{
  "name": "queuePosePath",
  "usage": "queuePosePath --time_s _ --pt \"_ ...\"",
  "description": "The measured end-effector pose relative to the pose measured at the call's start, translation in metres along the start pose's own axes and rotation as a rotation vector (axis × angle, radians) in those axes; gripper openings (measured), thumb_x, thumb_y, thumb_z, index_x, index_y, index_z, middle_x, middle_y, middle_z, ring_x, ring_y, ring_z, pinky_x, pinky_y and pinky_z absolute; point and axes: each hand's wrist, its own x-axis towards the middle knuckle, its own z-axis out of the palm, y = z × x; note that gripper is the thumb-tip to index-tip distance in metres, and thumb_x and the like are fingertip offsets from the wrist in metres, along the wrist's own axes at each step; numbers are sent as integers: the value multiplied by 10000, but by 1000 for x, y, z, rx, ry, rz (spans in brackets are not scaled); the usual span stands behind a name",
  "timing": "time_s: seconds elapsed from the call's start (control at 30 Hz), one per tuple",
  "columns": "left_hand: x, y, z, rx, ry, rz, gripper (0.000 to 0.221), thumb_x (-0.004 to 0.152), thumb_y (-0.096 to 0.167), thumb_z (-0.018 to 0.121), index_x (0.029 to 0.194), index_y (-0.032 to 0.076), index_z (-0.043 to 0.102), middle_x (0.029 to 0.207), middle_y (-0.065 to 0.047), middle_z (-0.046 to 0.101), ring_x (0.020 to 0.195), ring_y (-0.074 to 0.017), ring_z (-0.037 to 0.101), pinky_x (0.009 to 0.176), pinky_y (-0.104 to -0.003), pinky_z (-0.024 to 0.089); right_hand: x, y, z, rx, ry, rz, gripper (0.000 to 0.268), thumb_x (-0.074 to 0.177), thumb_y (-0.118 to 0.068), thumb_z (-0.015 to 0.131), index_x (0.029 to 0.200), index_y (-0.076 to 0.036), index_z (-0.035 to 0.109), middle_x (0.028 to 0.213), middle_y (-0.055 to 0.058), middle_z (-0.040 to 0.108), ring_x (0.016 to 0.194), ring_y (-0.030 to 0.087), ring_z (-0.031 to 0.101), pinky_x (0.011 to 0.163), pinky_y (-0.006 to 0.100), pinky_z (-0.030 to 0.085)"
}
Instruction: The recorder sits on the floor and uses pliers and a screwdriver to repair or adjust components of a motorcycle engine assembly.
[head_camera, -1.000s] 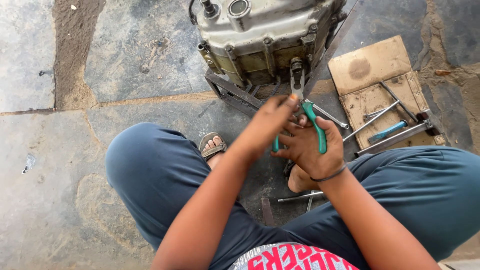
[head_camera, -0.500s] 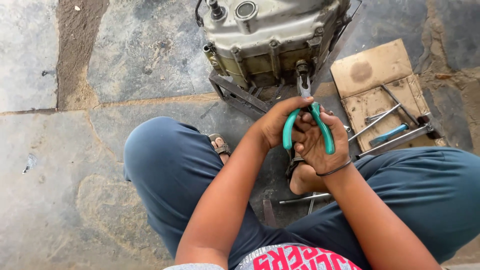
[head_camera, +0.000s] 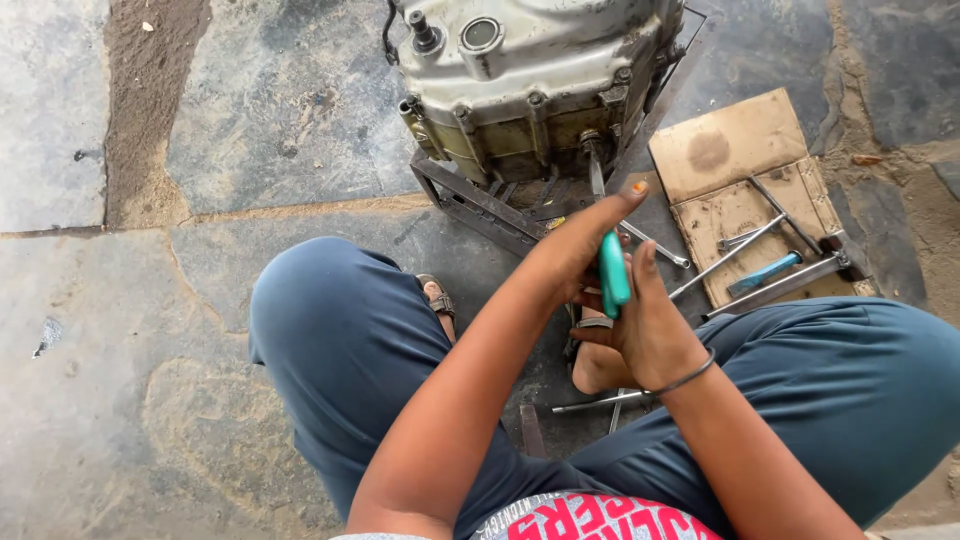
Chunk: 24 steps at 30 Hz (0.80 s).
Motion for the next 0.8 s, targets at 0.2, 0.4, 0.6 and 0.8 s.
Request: queuePosePath --time_s 0.2,0.4,0.6,0.8 --pt "15 -4 -7 104 61 185 885 709 616 732 1110 -162 601 856 -233 654 672 -274 686 480 -462 577 -1 1 3 28 -45 21 579 928 -621 525 1241 -141 610 1066 36 689 993 202 666 841 452 548" --pt "-7 9 -13 298 140 221 912 697 625 732 1148 -151 570 928 -297 699 744 -344 758 521 -451 625 34 31 -23 202 -139 -31 511 986 -499 549 1229 -58 636 1053 98 686 937 263 684 830 431 584" --pt "-31 29 -15 601 115 212 858 675 657 641 1169 -43 603 964 -207 706 731 -314 730 415 -502 565 28 18 -11 364 -546 -83 806 960 -623 451 1411 35 566 1310 231 669 1112 358 680 842 350 573" --pt "15 2 -43 132 -306 202 758 791 584 758 1182 -45 598 914 -186 701 614 -218 619 358 -327 491 37 24 -26 624 -673 -48 713 1016 -528 430 1475 12 506 1364 257 637 1166 408 653 777 302 594"
